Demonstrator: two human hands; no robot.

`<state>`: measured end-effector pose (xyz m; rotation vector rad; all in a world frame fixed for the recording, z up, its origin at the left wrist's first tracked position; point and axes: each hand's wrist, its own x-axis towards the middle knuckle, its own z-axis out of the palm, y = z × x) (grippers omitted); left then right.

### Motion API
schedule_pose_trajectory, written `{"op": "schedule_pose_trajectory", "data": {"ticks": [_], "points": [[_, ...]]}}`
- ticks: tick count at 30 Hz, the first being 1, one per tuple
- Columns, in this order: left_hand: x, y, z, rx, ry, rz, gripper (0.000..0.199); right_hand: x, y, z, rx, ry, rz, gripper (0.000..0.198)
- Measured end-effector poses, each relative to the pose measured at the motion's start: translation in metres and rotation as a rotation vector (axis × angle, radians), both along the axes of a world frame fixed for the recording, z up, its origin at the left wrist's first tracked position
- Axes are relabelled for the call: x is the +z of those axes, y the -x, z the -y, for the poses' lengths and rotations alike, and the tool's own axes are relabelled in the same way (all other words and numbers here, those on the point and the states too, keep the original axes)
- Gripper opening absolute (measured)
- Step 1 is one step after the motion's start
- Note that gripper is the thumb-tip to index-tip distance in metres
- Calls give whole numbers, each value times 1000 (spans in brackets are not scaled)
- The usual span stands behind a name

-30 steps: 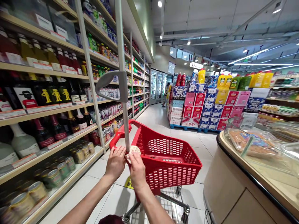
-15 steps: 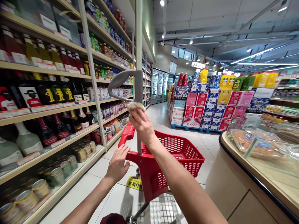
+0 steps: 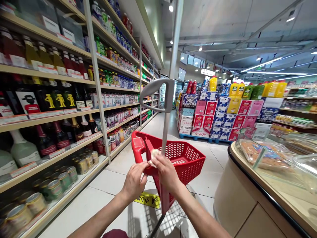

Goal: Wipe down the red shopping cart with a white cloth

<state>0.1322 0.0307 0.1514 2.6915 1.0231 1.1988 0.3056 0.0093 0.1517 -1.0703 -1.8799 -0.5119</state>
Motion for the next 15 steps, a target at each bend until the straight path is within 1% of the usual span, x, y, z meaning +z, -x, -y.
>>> {"op": "schedule_pose_trajectory", "data": {"ticks": [1,3,4,6,8,11,13,15], "points": [[3,-1,-5,-21,20,28,42,-12,-4,5,-34,62,-67,37],[9,-5,-18,24,76,57,37,-34,-16,14,-104,156,-198,41],[12,-8,-25,67,107,41,36,-41,-22,15,-130,185,-259,42],[13,-17,-36,135,153,-25,35,-46,-36,15,-145,218,-353,41],[10,-28,-38,124,151,-97,34,-40,-48,12,-154,243,-436,38],[2,-48,-28,70,86,-143,36,-24,-56,16,-210,291,-580,34],[-1,-58,-20,27,47,-162,38,-13,-55,25,-189,336,-631,34],[0,-63,-19,-56,10,-192,38,-6,-55,37,-136,365,-618,33]]}}
